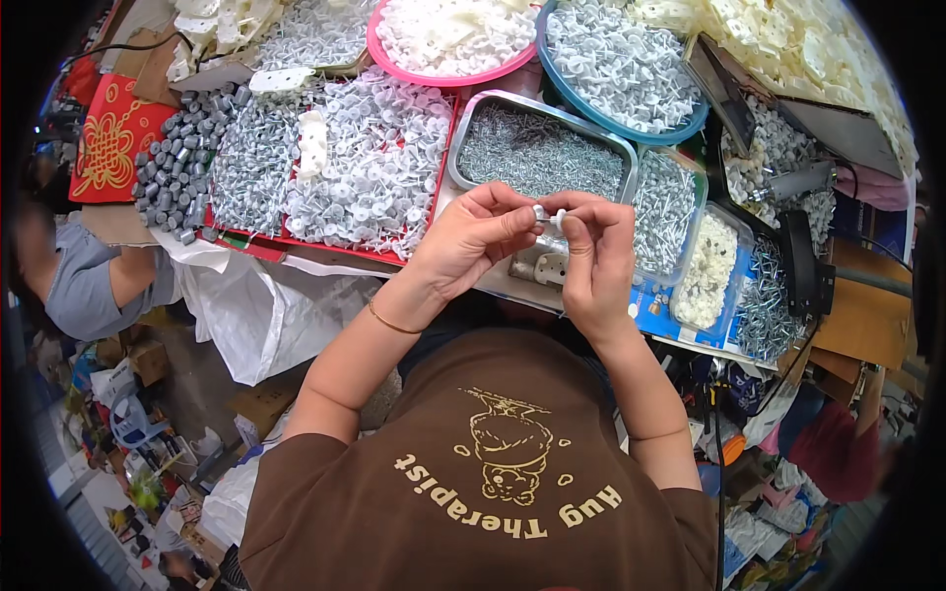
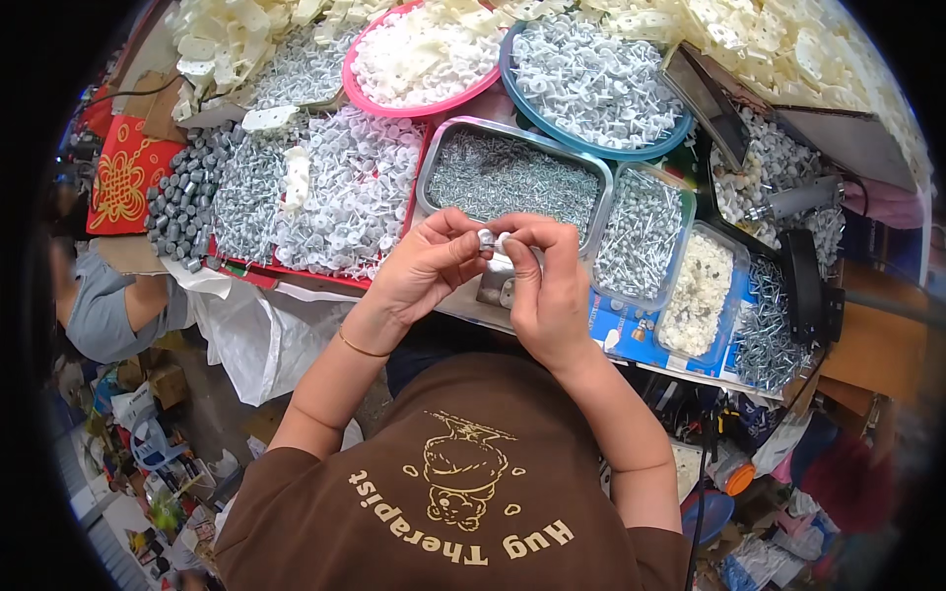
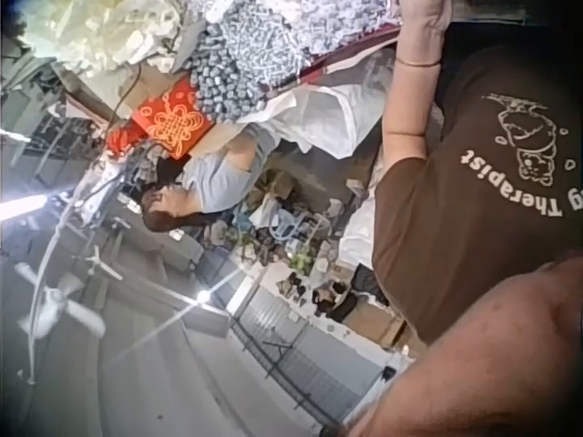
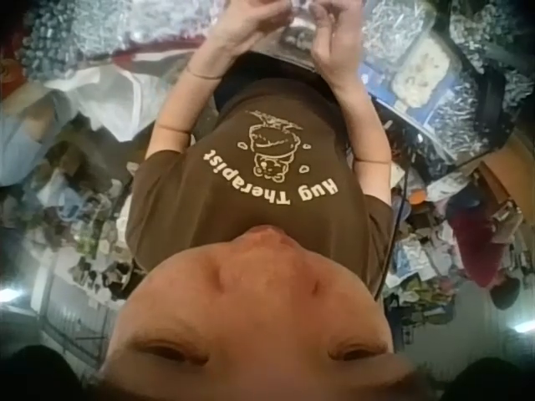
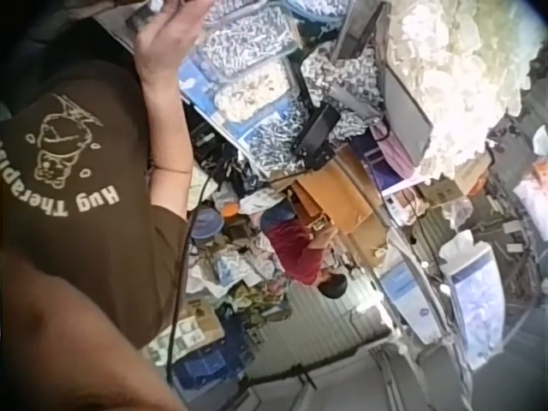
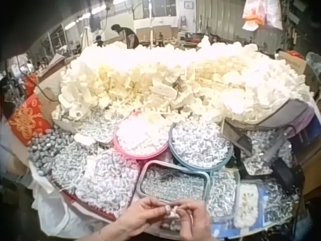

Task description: Assembling small metal pins into white plastic housings at a factory workbench and using a pneumatic tool.

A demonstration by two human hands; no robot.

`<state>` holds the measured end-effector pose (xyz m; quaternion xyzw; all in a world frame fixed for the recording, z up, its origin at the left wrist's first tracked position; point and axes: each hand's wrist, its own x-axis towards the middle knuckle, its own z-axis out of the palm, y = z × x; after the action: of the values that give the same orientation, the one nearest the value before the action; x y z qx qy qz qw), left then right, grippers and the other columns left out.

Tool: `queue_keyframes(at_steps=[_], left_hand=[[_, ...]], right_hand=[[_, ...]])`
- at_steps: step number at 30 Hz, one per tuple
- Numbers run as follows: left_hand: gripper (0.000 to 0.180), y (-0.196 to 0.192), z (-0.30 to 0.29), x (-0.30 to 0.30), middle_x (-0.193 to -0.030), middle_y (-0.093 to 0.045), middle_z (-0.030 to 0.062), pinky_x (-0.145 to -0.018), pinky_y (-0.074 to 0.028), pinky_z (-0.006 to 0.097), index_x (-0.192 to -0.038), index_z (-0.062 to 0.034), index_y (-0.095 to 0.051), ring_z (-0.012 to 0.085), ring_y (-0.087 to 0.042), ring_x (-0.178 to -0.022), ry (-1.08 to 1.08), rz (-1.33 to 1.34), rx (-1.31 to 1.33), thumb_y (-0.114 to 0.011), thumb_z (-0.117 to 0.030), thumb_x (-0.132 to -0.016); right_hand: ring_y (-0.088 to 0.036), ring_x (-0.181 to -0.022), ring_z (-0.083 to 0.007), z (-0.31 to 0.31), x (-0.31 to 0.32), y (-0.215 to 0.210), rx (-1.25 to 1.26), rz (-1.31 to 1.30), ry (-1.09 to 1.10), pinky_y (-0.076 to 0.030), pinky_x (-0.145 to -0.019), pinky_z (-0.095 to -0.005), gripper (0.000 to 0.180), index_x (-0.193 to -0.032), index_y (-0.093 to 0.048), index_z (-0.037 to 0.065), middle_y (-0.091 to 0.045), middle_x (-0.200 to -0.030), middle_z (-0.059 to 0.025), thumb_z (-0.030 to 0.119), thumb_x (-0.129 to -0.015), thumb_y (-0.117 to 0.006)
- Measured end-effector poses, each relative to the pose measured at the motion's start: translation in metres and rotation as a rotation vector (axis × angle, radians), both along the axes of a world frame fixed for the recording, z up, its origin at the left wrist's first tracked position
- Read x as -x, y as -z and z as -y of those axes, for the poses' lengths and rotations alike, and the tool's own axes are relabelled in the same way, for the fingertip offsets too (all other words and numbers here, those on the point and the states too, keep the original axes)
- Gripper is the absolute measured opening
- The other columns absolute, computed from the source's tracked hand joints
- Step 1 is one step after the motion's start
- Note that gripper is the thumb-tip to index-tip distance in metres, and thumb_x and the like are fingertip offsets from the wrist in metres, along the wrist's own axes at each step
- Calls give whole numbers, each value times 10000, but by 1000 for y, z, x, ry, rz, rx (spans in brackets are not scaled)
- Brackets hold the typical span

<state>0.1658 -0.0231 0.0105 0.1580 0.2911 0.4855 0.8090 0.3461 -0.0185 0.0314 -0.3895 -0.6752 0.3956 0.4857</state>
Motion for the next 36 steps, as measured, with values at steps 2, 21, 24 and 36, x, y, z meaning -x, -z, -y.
queue_keyframes(at_steps=[2, 21, 24, 36], left_hand=[[88, 3, 1, 3, -1008, -712, 54, -845, -610, 275, -1045, -57, -667, 156, -714, -947, 2, 120, 21, -690, -68, -960], [51, -17, 13, 3, -992, -765, 120, -823, -581, 291, -943, 31, -726, 146, -715, -904, -190, -604, -340, -695, 10, -908], [72, -17, 18, -20, -907, -769, 90, -752, -560, 319, -867, -17, -743, 203, -726, -812, -110, -1127, -837, -786, -40, -814], [144, -8, 14, -36, -807, -705, 94, -709, -540, 383, -821, -45, -693, 276, -691, -813, -44, -1377, -1044, -809, -104, -758]], right_hand=[[-644, -961, -163, -1, 0, -5, 60, -41, -29, -505, -880, -292, 63, -1090, -434, 14, -672, -1108, -187, 58, -1067, -474], [-690, -738, -199, -75, 17, -9, 67, 427, -63, -533, -697, -310, 144, -1004, -705, 29, -719, -854, -105, 117, -893, -727], [-707, -754, -324, -95, 31, 21, -53, 657, -112, -544, -691, -413, 196, -1033, -724, 67, -728, -825, -166, 186, -877, -722], [-676, -724, -347, -90, 15, 6, -142, 666, -111, -538, -686, -422, 148, -904, -658, 25, -706, -817, -151, 144, -839, -717]])
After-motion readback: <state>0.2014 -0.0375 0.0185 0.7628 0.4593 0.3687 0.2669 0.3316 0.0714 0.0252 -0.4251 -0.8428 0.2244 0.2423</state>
